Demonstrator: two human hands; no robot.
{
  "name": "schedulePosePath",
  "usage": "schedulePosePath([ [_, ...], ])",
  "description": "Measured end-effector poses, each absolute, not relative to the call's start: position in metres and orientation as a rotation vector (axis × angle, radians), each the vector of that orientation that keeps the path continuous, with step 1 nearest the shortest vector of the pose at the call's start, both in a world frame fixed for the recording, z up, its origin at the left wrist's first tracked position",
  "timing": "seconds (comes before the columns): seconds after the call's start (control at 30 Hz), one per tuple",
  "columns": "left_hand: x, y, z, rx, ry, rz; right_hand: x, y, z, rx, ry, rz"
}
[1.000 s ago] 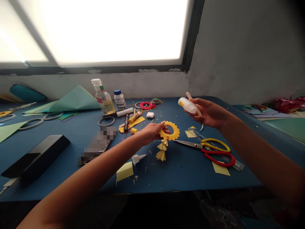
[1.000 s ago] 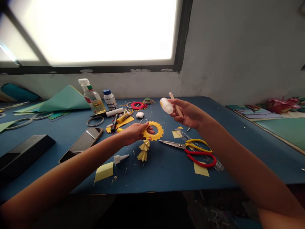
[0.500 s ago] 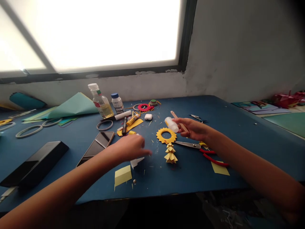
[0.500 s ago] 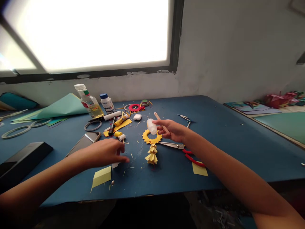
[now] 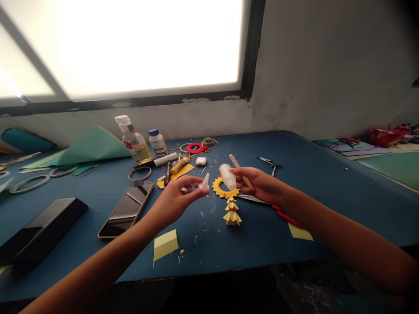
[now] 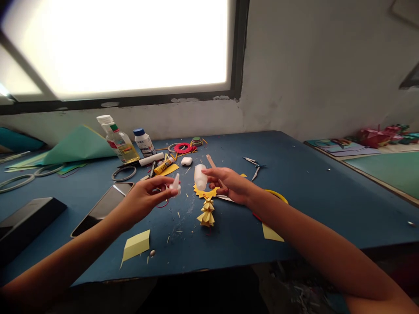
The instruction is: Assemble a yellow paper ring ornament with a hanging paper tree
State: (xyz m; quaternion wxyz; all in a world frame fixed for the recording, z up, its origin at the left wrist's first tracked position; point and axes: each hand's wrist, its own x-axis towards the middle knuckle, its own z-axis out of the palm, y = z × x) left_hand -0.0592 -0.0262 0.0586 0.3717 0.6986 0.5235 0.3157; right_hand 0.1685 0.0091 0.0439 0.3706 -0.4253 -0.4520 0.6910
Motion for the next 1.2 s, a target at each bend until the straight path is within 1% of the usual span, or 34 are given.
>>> schedulePosePath([
  [0.1, -0.042, -0.032, 0.055, 1.571, 1.213, 1.103, 0.168, 0.01, 0.043, -1.038, -1.034, 1.811],
  [0.2, -0.028, -0.034, 0.051, 1.458, 1.116, 1.212, 0.167, 0.01, 0.042, -1.002, -0.993, 1.785],
  [0.43, -0.012, -0.023, 0.04, 0.953, 0.981, 0.968, 0.165, 0.01, 0.039, -1.056, -1.027, 1.633],
  [0.6, -0.004, -0.021, 0.035, 0.773, 0.979, 0.921, 0.162, 0.01, 0.03, -1.092, -1.083, 1.519],
  [0.73, 0.005, -0.022, 0.033, 0.662, 0.947, 0.972, 0.159, 0.01, 0.026, -1.077, -1.022, 1.47],
  [0.93, 0.015, -0.017, 0.031, 0.755, 0.95, 1.185, 0.154, 0.012, 0.023, -1.101, -0.903, 1.369],
  [1.07, 0.018, -0.009, 0.028, 0.822, 1.002, 1.213, 0.153, 0.012, 0.022, -1.088, -0.871, 1.277],
  [1.13, 0.017, -0.004, 0.026, 0.959, 1.034, 1.215, 0.153, 0.012, 0.022, -1.099, -0.847, 1.274],
  [1.2, 0.014, 0.0, 0.025, 1.22, 1.086, 1.256, 0.153, 0.013, 0.023, -1.096, -0.817, 1.28],
])
